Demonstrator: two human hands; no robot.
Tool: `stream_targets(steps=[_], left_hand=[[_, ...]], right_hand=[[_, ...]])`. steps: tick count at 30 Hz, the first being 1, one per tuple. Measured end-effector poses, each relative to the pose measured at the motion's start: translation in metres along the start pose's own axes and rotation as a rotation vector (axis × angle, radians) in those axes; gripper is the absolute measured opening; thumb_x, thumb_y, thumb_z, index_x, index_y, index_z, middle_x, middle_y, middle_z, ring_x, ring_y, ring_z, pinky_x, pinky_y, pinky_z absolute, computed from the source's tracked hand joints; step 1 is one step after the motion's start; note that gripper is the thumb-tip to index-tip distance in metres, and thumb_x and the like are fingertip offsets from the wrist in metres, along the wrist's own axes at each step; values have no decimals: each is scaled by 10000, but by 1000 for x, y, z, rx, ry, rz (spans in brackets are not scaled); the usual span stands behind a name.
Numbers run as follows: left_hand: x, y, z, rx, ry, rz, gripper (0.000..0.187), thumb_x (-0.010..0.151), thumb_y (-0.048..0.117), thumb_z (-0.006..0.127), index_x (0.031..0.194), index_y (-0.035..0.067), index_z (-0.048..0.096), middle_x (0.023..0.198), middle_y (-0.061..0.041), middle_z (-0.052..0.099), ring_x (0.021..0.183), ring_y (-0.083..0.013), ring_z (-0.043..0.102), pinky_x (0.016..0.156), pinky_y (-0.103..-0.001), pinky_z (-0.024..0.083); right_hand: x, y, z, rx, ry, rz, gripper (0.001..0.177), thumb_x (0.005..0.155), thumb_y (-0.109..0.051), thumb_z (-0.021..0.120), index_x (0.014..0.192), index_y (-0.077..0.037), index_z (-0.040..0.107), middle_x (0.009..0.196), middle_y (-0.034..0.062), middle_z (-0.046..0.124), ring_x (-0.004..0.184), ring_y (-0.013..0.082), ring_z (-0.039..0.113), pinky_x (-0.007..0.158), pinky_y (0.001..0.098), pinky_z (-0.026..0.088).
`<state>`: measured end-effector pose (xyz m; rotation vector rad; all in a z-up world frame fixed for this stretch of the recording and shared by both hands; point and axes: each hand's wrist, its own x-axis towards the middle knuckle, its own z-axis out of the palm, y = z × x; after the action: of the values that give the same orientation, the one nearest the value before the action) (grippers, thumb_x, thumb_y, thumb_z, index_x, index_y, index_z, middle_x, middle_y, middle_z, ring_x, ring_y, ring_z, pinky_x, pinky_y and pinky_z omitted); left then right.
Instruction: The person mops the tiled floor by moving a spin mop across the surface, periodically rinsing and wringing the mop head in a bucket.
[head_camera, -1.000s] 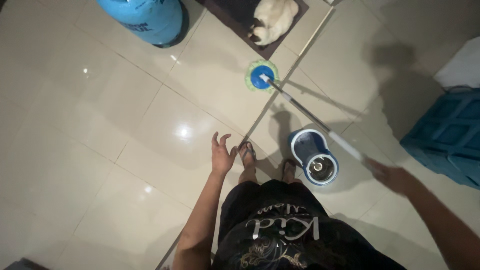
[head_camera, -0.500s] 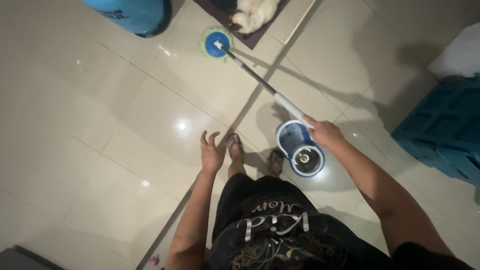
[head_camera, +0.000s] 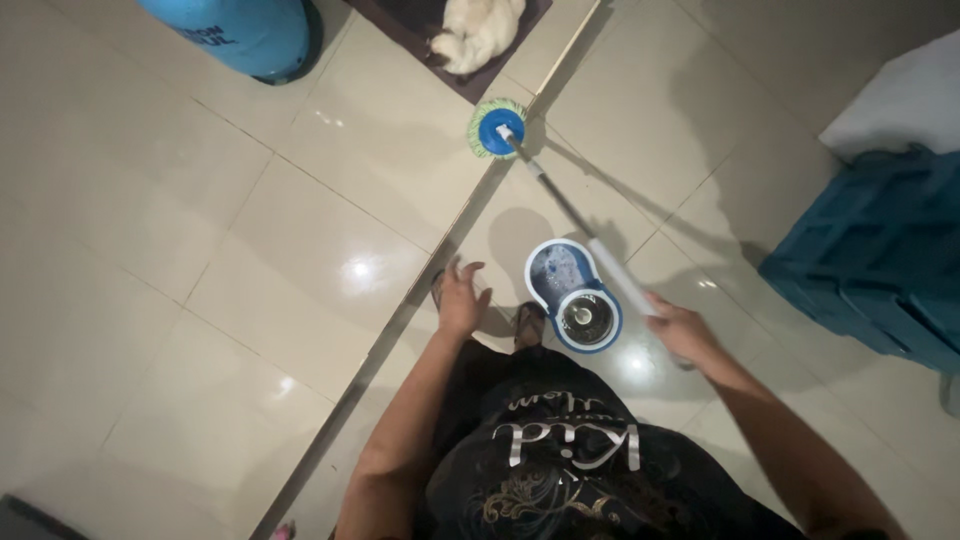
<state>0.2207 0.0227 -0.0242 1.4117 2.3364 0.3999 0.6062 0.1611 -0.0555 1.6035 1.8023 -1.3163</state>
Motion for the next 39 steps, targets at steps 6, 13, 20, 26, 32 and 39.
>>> stream_targets(steps=[6,13,20,26,32,39], left_hand=[[6,38,6,-168,-169,109,586,792,162,811,1328,162,574,1527,-299,363,1315,-488,492,1087,-474,456],[19,22,-35,-147,-161,205,575,790,157,815,1313,164,577,1511,-301,375,1341,-499,468,1081,-489,459],[15,-76,-131,-111,-198,193,563,818,145,783,1333,161,558,1526,-299,358,1333,-510,461,1042,-514,474],[-13,-217,-214,-59,-111,88,529,825,160,789,1317,150,593,1508,-303,378,1301,-501,498,1024,-512,495],[-38,-296,-227,-90,-100,37,549,820,166,801,1327,134,592,1502,-315,385,1331,-488,487,1045,-503,489],[-14,-298,-229,-117,-123,80,557,827,173,806,1336,148,584,1508,-316,376,1353,-494,459,1058,-499,478]], right_hand=[[27,-18,43,1149,-471,68,446,896,-104,567,1323,16,521,969,191,682,688,226,673,587,317,531],[32,-97,105,2036,-774,128,163,929,-30,605,1026,-16,476,741,48,512,537,100,474,438,212,378],[59,-299,177,2086,-249,-31,71,888,11,535,849,-35,498,681,105,493,505,177,440,443,326,373],[146,-425,149,2366,-177,-67,118,962,-28,559,921,-52,451,694,79,454,522,183,437,444,337,378],[154,-475,145,2467,-103,59,69,990,-94,512,1032,-77,460,750,106,511,532,170,442,456,308,392],[162,-440,139,2449,-168,187,126,1028,-165,508,1077,-79,430,779,103,527,522,146,453,458,283,395]])
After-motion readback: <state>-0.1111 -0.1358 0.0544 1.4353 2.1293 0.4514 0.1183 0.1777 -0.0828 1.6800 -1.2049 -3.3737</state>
